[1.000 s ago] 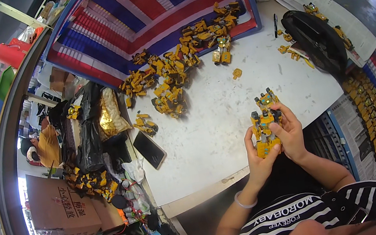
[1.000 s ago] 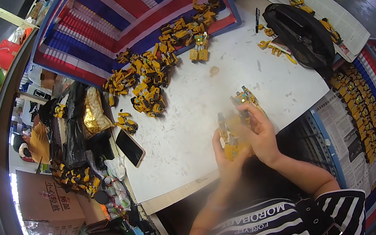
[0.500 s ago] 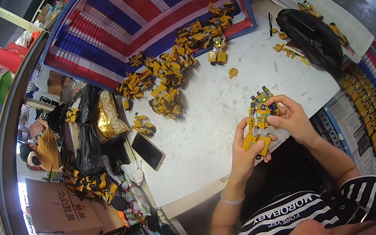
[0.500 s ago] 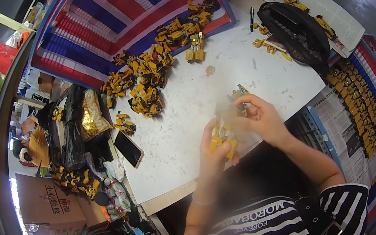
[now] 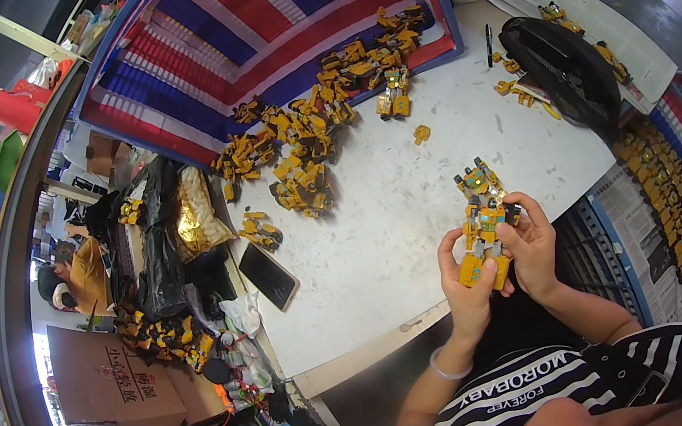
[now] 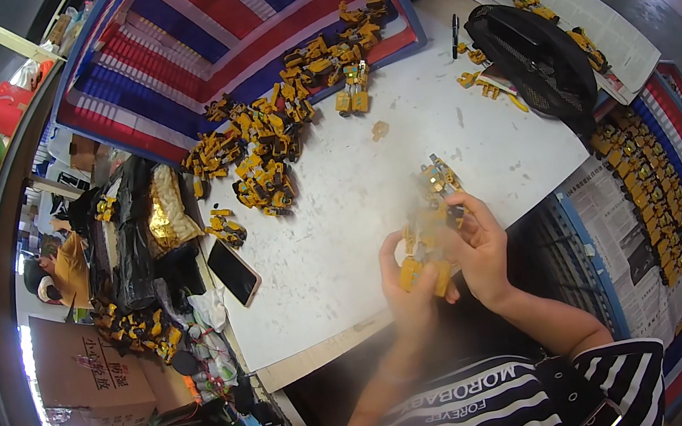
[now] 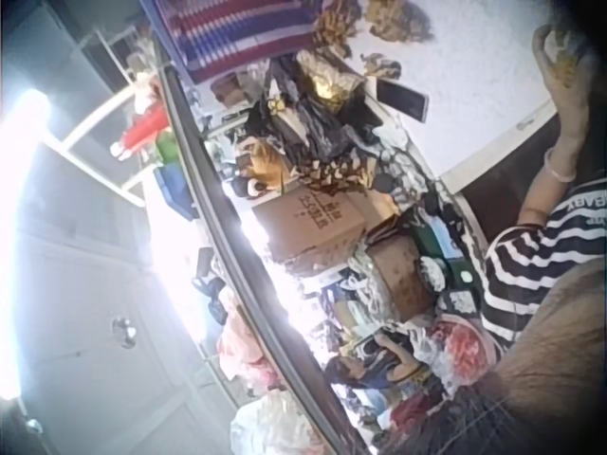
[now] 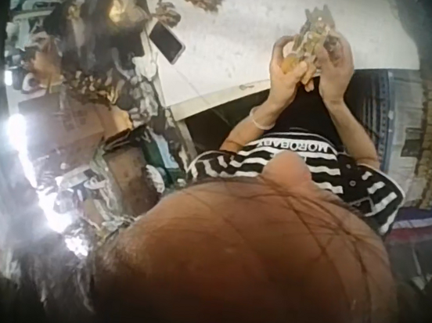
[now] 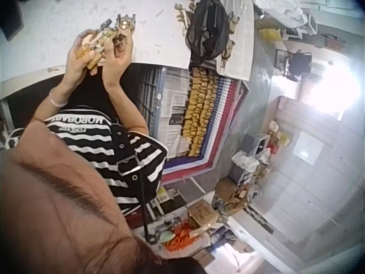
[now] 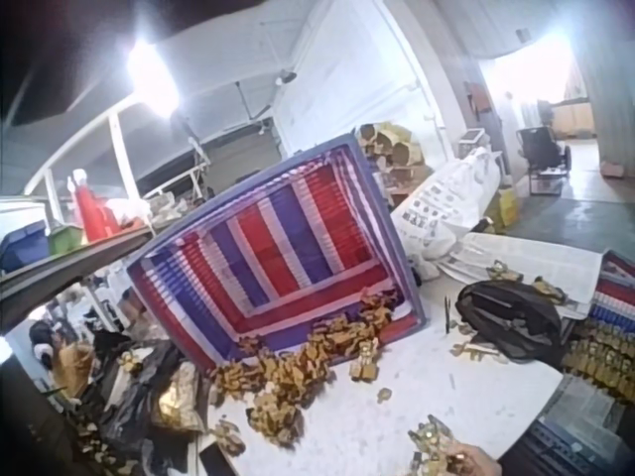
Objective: The person assembles toy robot figures by hand and packs them in rows inside a crate lined with newspaper. The person then assembles additional toy robot figures from the pile on the worktable.
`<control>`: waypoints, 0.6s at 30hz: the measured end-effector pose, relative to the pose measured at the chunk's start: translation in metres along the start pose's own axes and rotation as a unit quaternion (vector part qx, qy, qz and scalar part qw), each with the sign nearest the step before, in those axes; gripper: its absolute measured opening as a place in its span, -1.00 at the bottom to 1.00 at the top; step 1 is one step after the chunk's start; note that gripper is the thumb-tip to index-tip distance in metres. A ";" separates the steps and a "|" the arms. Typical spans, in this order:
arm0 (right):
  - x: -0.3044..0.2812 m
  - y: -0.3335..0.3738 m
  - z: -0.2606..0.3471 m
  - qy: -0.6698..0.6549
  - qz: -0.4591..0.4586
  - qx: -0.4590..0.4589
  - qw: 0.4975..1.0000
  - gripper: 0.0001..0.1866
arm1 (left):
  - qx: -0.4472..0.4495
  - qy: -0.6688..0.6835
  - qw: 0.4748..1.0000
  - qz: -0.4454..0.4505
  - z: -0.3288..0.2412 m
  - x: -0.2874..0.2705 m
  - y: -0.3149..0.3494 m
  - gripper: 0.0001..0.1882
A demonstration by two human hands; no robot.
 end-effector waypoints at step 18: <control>0.015 -0.034 0.014 0.170 0.205 0.008 0.964 -0.33 | -0.031 -0.134 0.990 0.028 -0.006 -0.026 -0.020 -0.66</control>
Point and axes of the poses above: each hand's wrist, its own y-axis away from the middle knuckle, its own x-axis out of the palm, z = x × y, the point moved 6 cm from there along -y, towards the middle knuckle, and after that the axes turned 7 degrees about y, right-handed, at the moved point
